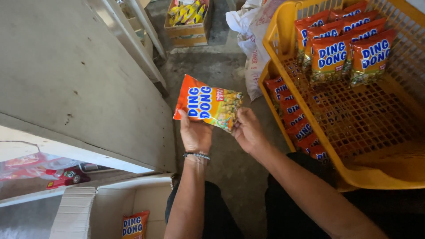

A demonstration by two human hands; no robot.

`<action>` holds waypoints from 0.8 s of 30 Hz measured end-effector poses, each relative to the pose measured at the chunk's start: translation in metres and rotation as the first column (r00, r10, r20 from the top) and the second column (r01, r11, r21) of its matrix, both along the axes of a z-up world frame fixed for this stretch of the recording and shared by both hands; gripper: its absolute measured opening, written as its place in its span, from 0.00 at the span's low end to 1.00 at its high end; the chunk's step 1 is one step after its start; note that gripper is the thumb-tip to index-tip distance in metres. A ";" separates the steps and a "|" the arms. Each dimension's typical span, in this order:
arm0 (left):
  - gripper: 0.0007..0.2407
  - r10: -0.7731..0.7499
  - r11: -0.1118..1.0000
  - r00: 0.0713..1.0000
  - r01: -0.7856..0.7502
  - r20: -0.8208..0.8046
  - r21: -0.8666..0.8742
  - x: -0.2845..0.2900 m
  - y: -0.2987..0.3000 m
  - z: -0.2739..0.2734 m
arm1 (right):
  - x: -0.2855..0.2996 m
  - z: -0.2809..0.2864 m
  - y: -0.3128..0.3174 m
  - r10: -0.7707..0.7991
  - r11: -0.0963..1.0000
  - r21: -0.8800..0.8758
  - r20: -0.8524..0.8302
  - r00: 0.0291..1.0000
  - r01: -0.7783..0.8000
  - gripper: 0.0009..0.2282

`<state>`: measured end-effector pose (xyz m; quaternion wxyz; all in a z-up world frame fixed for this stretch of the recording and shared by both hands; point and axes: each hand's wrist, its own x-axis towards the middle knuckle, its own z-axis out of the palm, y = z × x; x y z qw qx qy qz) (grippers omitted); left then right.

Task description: Sorting bags of snacks from a cardboard box into a plastic crate.

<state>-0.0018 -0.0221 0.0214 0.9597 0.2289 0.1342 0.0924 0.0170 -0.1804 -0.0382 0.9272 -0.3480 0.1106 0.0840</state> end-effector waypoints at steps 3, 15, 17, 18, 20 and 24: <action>0.22 0.061 0.995 0.997 -0.058 0.040 -0.079 0.017 0.024 -0.029 | -0.018 0.021 0.010 0.115 0.993 0.014 0.016 0.993 -0.116 0.11; 0.19 0.195 0.979 0.980 -0.193 0.028 -0.060 0.019 0.045 -0.035 | -0.034 0.024 0.020 0.179 0.972 -0.166 0.077 0.981 -0.165 0.08; 0.20 0.211 0.977 0.977 -0.210 0.018 -0.037 0.018 0.048 -0.035 | -0.034 0.021 0.017 0.184 0.964 -0.209 0.079 0.980 -0.164 0.08; 0.20 0.227 0.974 0.974 -0.227 0.008 -0.013 0.017 0.050 -0.035 | -0.034 0.020 0.016 0.190 0.954 -0.250 0.081 0.978 -0.164 0.09; 0.19 0.256 0.967 0.967 -0.256 0.008 0.006 0.018 0.052 -0.037 | -0.034 0.020 0.016 0.194 0.947 -0.278 0.088 0.977 -0.163 0.08; 0.14 0.338 0.941 0.937 -0.336 -0.092 0.043 0.026 0.066 -0.050 | -0.029 0.009 0.012 0.253 0.913 -0.347 0.066 0.965 -0.216 0.09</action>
